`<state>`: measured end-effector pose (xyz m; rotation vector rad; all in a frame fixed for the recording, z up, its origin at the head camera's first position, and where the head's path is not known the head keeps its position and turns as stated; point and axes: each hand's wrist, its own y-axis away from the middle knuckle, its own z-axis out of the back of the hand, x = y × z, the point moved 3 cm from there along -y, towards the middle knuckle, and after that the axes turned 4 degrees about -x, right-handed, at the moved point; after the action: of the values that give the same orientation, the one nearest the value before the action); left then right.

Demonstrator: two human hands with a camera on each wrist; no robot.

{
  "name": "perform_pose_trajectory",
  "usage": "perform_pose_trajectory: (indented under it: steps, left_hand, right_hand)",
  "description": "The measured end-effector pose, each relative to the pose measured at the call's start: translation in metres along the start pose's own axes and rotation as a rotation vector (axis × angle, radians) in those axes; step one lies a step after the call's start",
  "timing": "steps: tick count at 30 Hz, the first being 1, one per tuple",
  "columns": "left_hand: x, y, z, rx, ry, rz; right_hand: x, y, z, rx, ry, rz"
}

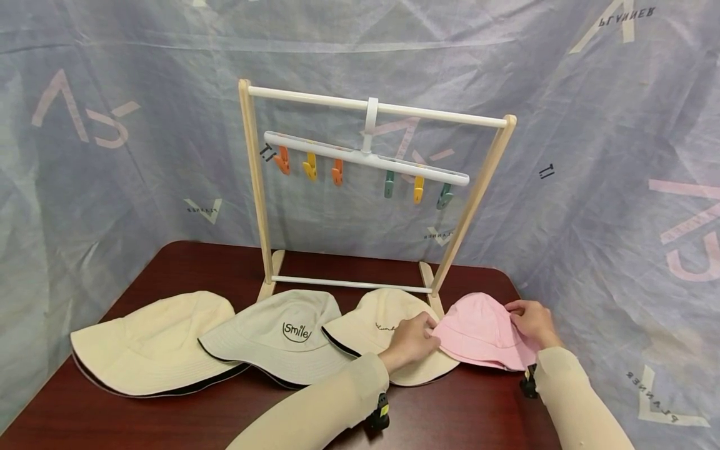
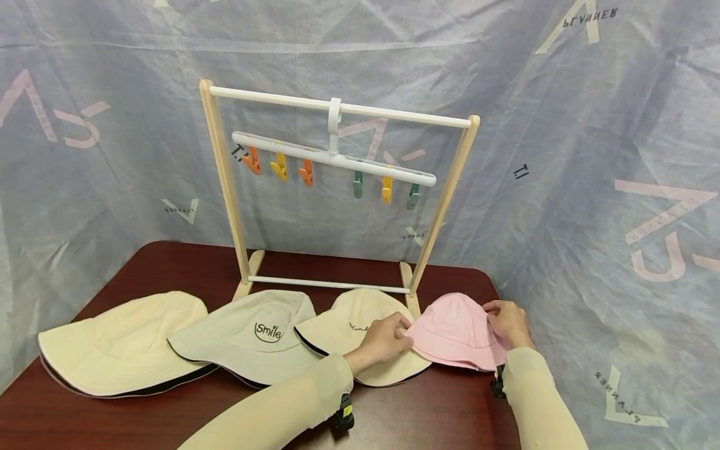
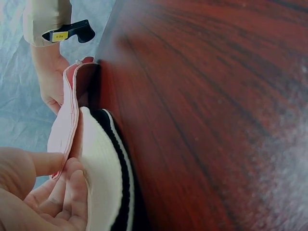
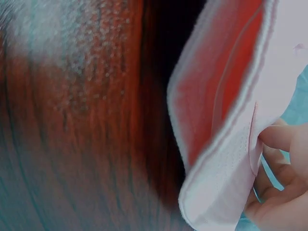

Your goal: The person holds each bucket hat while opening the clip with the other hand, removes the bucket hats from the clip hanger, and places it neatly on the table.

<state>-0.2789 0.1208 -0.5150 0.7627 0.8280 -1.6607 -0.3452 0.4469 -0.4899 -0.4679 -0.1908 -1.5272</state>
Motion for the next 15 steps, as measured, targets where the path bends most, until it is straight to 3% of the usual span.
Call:
perform_pose_trajectory:
  steps: [9, 15]
  left_hand:
    - [-0.002, 0.002, 0.004, 0.014, 0.027, 0.0]
    - [-0.01, 0.005, 0.016, 0.042, 0.029, -0.042]
  right_hand:
    - [0.0, -0.001, 0.0, 0.02, 0.007, 0.023]
    - [0.003, -0.001, 0.005, 0.005, 0.017, 0.04]
